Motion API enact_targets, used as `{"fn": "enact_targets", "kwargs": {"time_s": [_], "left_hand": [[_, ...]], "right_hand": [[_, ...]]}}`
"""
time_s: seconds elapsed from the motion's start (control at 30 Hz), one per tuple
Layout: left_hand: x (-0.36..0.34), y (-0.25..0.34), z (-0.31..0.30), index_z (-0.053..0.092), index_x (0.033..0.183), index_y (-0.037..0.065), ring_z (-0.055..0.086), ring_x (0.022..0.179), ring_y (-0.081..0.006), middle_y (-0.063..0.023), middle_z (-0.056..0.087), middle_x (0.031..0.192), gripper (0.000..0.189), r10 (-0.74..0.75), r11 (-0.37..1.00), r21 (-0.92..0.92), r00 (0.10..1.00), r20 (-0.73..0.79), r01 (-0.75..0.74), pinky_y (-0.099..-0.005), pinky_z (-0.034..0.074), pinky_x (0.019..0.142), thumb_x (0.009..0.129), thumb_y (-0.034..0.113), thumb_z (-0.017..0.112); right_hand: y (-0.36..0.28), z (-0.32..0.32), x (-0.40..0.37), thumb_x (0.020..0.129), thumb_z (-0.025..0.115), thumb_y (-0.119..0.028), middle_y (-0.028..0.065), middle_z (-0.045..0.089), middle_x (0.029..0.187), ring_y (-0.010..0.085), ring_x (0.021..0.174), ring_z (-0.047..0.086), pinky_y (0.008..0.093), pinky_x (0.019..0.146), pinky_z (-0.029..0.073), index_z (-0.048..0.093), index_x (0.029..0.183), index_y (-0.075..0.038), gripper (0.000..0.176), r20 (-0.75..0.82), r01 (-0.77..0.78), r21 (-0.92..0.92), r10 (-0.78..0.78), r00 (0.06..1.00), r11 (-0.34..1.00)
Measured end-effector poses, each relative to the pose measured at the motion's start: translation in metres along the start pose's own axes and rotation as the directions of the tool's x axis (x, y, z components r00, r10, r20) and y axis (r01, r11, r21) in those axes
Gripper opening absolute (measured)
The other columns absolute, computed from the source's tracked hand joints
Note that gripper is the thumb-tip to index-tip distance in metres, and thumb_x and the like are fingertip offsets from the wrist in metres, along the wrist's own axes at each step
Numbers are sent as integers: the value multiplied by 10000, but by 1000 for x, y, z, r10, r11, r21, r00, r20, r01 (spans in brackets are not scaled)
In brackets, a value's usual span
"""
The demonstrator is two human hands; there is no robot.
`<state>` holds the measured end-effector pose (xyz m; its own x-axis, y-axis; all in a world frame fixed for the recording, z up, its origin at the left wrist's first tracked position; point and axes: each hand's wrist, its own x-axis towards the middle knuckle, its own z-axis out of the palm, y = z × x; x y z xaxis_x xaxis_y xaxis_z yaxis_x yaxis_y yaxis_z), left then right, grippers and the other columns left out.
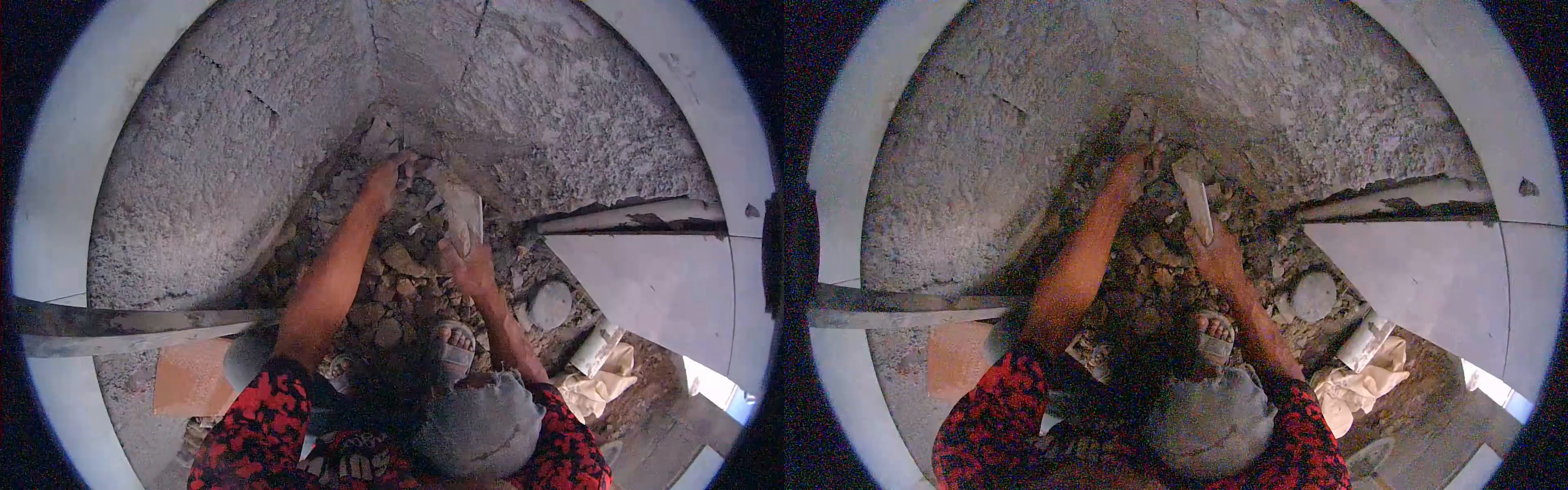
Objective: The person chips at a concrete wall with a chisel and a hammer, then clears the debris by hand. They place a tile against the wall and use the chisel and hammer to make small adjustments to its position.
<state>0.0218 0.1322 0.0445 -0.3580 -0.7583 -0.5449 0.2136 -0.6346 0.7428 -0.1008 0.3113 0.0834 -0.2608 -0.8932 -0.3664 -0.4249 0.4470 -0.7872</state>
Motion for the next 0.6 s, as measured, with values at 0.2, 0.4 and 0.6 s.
{"fn": "enact_targets", "kwargs": {"time_s": [0.2, 0.4, 0.6], "left_hand": [[11, 13, -6, 563, 832, 59, 441, 516, -114, 1, 503, 621, 182, -106, 991, 76, 994, 4, 106, -251, 349, 453, 841, 178, 425], [7, 40, -8, 537, 934, 53, 494, 558, -132, -26, 549, 708, 178, -163, 987, 9, 986, 32, 163, -251, 427, 491, 827, 176, 466], [23, 62, 4, 521, 871, 42, 531, 613, -185, -44, 548, 692, 165, -142, 949, -261, 980, 141, 175, -328, 455, 556, 847, 192, 458]], "right_hand": [[-7, -3, 2, 776, 528, -419, 248, 572, 894, 398, 826, 557, 439, 721, 441, 459, 1089, 10, 536, 100, -76, -123, 89, 991, 989], [5, 14, 13, 775, 542, -406, 242, 568, 855, 389, 814, 560, 427, 697, 436, 467, 1056, 0, 499, -17, 68, -132, -71, 997, 989], [-70, -19, 16, 749, 578, -343, 216, 563, 867, 395, 818, 552, 440, 703, 427, 466, 1027, -27, 436, -12, 209, -139, -213, 977, 968]]}}
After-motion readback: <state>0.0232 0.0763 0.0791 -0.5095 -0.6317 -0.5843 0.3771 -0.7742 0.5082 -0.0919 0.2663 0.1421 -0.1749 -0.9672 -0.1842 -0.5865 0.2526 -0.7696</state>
